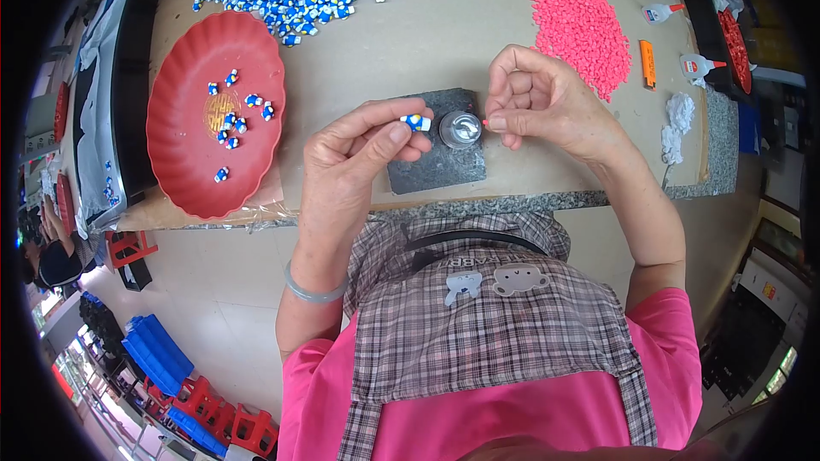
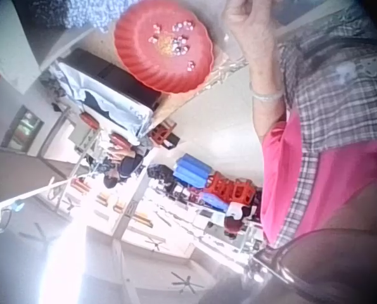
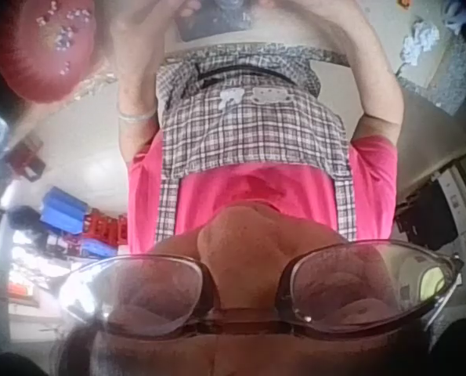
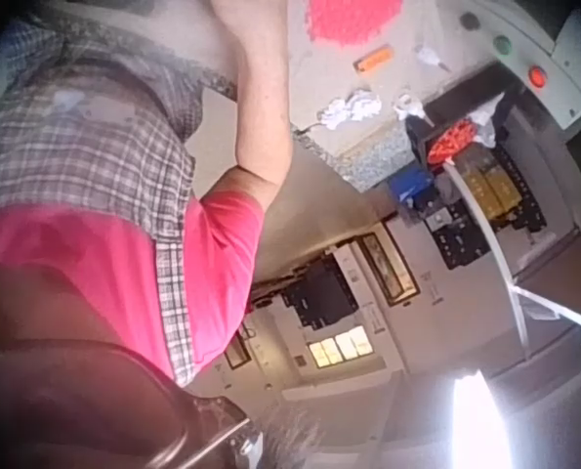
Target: The person assembles small figurines by picking up components, applying glue to small pieces, and attaching them onto the figurine bodies by hand. They place the assembled figurines onto a dish and empty the dish into a tray.
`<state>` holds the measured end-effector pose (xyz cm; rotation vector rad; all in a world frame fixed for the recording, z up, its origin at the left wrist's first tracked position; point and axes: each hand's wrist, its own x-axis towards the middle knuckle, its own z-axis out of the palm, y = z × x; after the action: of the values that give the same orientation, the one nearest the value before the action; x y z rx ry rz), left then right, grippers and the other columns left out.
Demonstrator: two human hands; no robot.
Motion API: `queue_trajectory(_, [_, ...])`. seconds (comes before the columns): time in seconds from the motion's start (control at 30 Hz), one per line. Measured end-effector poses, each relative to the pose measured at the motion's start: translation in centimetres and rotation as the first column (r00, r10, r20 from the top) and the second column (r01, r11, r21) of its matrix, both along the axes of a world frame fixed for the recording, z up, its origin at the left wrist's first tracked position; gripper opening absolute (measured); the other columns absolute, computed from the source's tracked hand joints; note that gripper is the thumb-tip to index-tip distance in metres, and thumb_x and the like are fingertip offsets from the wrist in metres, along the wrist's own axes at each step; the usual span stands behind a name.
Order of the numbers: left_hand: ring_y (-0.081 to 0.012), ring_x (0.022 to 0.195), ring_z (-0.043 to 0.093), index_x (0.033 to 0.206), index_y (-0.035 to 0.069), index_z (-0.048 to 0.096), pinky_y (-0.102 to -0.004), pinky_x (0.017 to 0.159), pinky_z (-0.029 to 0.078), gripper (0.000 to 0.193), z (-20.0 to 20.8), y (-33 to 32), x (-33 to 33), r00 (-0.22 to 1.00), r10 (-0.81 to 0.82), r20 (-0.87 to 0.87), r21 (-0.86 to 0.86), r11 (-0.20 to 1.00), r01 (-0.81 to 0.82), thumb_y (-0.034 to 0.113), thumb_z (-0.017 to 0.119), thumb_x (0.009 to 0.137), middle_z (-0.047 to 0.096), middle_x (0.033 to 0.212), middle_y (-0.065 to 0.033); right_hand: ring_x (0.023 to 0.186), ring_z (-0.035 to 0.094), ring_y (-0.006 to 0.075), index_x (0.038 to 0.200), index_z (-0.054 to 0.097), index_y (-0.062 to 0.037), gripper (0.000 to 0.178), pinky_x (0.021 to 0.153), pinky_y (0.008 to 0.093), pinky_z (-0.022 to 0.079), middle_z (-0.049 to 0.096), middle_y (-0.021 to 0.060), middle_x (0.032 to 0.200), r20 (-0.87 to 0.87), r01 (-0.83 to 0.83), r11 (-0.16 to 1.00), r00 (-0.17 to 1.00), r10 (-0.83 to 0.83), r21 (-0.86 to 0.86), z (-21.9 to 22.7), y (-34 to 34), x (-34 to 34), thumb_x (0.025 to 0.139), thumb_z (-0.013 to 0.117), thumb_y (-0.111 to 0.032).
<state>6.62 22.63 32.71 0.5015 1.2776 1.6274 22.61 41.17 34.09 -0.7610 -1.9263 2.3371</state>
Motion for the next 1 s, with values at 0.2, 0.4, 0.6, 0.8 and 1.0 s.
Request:
queue_trajectory(0.2, [-0.0155,0.081,0.067,0.116,-0.006,0.064,-0.0242,0.073,0.054,0.027,-0.6,-0.7,-0.6,0.998,-0.045,-0.032,-0.033,0.998,0.044,0.001,0.064,0.090,0.069,0.101,-0.0143,0.059,0.058,0.0051,0.090,0.049,-0.0057,0.024,0.053,0.0181,0.048,0.064,0.0045,0.077,0.065,-0.075,0.995,0.995,0.070,0.068,0.2,0.2,-0.5,0.083,0.070,0.003])
queue_trajectory(0.4, [-0.0125,0.082,0.067,0.109,-0.005,0.064,-0.0232,0.071,0.053,0.020,-0.8,-0.7,-0.3,0.993,-0.016,-0.120,0.013,1.000,0.018,0.000,0.066,0.090,0.069,0.091,-0.0087,0.060,0.059,0.0072,0.090,0.049,-0.0039,0.021,0.054,0.0213,0.049,0.066,0.0066,0.074,0.106,-0.130,0.984,0.987,0.117,0.124,0.4,0.4,-0.7,0.086,0.070,-0.003])
queue_trajectory(0.6, [-0.0119,0.083,0.067,0.109,-0.004,0.064,-0.0233,0.071,0.053,0.020,-0.5,-0.7,0.0,0.998,-0.018,-0.065,0.025,1.000,0.020,-0.002,0.066,0.089,0.069,0.090,-0.0076,0.060,0.058,0.0074,0.089,0.048,-0.0037,0.021,0.054,0.0222,0.047,0.065,0.0063,0.072,0.167,-0.163,0.969,0.977,0.132,0.186,1.0,0.3,-1.0,0.085,0.069,-0.002])
queue_trajectory(0.8, [-0.0111,0.085,0.066,0.109,-0.004,0.064,-0.0222,0.075,0.052,0.021,-0.6,-0.8,0.2,0.997,-0.065,-0.050,0.036,0.997,0.067,-0.003,0.066,0.089,0.068,0.090,-0.0071,0.060,0.058,0.0076,0.088,0.048,-0.0034,0.022,0.054,0.0232,0.047,0.065,0.0060,0.071,0.201,-0.190,0.953,0.969,0.143,0.235,1.4,0.0,-1.2,0.084,0.069,-0.001])
queue_trajectory(1.0, [-0.0118,0.090,0.065,0.108,-0.005,0.064,-0.0235,0.079,0.053,0.021,-0.1,-0.3,1.2,0.997,-0.065,-0.045,0.030,0.997,0.067,-0.007,0.066,0.087,0.065,0.098,-0.0073,0.060,0.058,0.0075,0.089,0.048,-0.0039,0.024,0.054,0.0223,0.047,0.065,0.0056,0.072,0.159,-0.199,0.955,0.973,0.166,0.221,2.0,-0.1,-1.1,0.084,0.071,-0.003])
